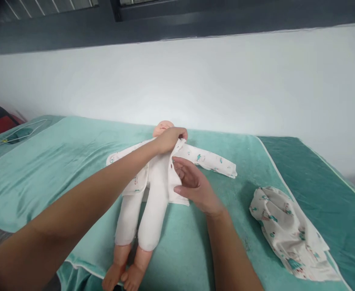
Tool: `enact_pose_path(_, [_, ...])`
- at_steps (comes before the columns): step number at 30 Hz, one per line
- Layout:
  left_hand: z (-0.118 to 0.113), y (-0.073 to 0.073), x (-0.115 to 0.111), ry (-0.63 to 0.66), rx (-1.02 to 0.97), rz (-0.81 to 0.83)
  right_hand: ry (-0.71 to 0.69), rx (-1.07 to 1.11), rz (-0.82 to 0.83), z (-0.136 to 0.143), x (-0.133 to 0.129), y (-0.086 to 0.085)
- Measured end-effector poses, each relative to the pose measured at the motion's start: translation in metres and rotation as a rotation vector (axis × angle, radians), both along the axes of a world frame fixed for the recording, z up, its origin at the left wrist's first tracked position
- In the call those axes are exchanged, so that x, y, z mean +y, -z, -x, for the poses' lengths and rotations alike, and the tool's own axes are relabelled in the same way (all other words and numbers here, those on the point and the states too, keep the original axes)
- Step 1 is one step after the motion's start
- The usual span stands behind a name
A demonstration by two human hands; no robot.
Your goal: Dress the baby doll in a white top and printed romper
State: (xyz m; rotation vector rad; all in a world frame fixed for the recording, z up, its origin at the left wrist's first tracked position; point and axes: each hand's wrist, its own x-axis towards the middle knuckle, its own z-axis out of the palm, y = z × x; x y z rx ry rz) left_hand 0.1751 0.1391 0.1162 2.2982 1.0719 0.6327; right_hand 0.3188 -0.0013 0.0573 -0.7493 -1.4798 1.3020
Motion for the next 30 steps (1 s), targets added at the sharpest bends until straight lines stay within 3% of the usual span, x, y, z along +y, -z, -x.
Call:
enact_pose_path(3, [0.025,0.001,0.005,-0.099,-0.097,-0.154,-0.053,-0.107,-0.081,0.004,0.0,0.002])
enact_pose_path(7, [0.051,0.011,0.003,-0.233,-0.159,-0.224,0.044,-0.422,-0.248,0.008,-0.002,0.001])
enact_pose_path(11, [0.062,0.022,-0.007,-0.376,-0.1,-0.217,0.13,-0.624,-0.444,0.014,-0.006,0.005])
enact_pose_path(16, [0.065,0.031,-0.031,-0.438,-0.345,-0.117,0.24,-0.642,-0.552,0.016,-0.016,0.02])
enact_pose_path(20, [0.08,0.05,-0.073,-0.494,-0.491,-0.052,0.318,-0.617,-0.513,0.011,-0.039,0.035])
enact_pose_path(23, [0.103,0.078,-0.116,-0.663,-0.552,-0.051,0.444,-0.674,-0.424,0.007,-0.055,0.046])
enact_pose_path(25, [0.119,0.097,-0.145,-0.757,-0.528,0.05,0.58,-0.735,-0.307,0.006,-0.061,0.05])
enact_pose_path(27, [0.129,0.11,-0.169,-0.725,-0.465,0.09,0.701,-0.796,-0.166,0.007,-0.061,0.051])
enact_pose_path(30, [0.133,0.116,-0.193,-0.652,-0.302,0.026,0.738,-0.937,-0.016,0.011,-0.056,0.049])
